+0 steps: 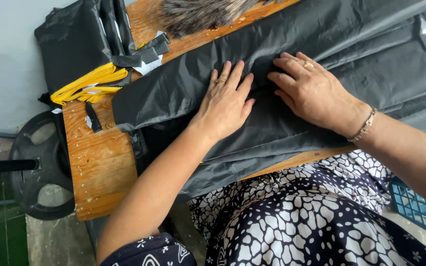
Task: The person folds a black plastic shipping bag around an item on a wooden table, smoothing the surface and securing the edges to create a compact package.
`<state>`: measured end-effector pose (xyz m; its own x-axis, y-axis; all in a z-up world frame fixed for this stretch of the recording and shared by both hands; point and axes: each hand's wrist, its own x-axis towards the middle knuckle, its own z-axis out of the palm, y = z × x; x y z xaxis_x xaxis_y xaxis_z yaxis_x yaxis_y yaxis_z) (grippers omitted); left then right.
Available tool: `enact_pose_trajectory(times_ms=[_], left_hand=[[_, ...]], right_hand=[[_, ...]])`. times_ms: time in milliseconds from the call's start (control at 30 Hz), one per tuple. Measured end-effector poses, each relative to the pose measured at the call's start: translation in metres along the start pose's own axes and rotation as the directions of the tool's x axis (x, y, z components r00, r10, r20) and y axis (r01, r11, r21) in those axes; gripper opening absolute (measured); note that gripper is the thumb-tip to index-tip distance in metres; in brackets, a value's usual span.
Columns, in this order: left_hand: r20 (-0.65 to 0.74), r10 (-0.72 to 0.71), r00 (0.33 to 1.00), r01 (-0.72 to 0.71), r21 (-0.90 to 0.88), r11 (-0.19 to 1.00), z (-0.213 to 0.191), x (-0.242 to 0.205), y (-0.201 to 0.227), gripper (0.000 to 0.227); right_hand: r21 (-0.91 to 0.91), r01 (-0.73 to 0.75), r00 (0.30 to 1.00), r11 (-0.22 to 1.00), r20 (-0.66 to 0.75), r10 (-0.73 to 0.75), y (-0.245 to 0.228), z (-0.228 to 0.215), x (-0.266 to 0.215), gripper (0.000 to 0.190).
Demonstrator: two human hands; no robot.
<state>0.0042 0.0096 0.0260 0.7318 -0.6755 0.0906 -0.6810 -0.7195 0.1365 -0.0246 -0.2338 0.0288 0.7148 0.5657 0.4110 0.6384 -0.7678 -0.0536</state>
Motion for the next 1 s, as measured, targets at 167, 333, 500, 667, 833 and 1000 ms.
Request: enact_pose_trajectory(times_ms=[167, 333, 500, 667, 833, 1000], left_hand=[[-0.168, 0.058, 0.984, -0.048, 0.064, 0.997, 0.020, -0.006, 0.002, 0.041], [-0.310, 0.131, 0.942, -0.106, 0.098, 0.990, 0.051, -0.001, -0.009, 0.034], [-0.460, 0.241, 0.855, -0.165, 0.199, 0.966, 0.063, 0.004, -0.015, 0.006], [-0.489, 0.245, 0.837, -0.152, 0.223, 0.963, 0.062, 0.002, -0.014, 0.005], [-0.446, 0.212, 0.870, -0.149, 0.171, 0.974, 0.041, 0.001, -0.010, 0.007], [-0.383, 0.127, 0.915, -0.079, 0.138, 0.987, 0.015, -0.004, 0.007, 0.049]], right_hand=[[0.085, 0.003, 0.998, 0.996, 0.055, -0.008, -0.009, -0.006, 0.007, 0.033], [-0.055, -0.023, 0.999, 0.998, 0.048, 0.026, 0.002, 0.019, 0.010, 0.018], [-0.065, -0.073, 0.997, 0.995, 0.032, 0.075, 0.009, 0.014, 0.020, 0.027], [-0.167, -0.054, 0.993, 0.984, 0.094, 0.070, 0.010, 0.009, 0.013, 0.037], [-0.184, 0.062, 0.984, 0.981, -0.155, -0.091, 0.017, 0.030, 0.008, 0.018], [-0.165, 0.115, 0.953, 0.980, -0.261, -0.156, 0.018, 0.031, 0.000, 0.025]])
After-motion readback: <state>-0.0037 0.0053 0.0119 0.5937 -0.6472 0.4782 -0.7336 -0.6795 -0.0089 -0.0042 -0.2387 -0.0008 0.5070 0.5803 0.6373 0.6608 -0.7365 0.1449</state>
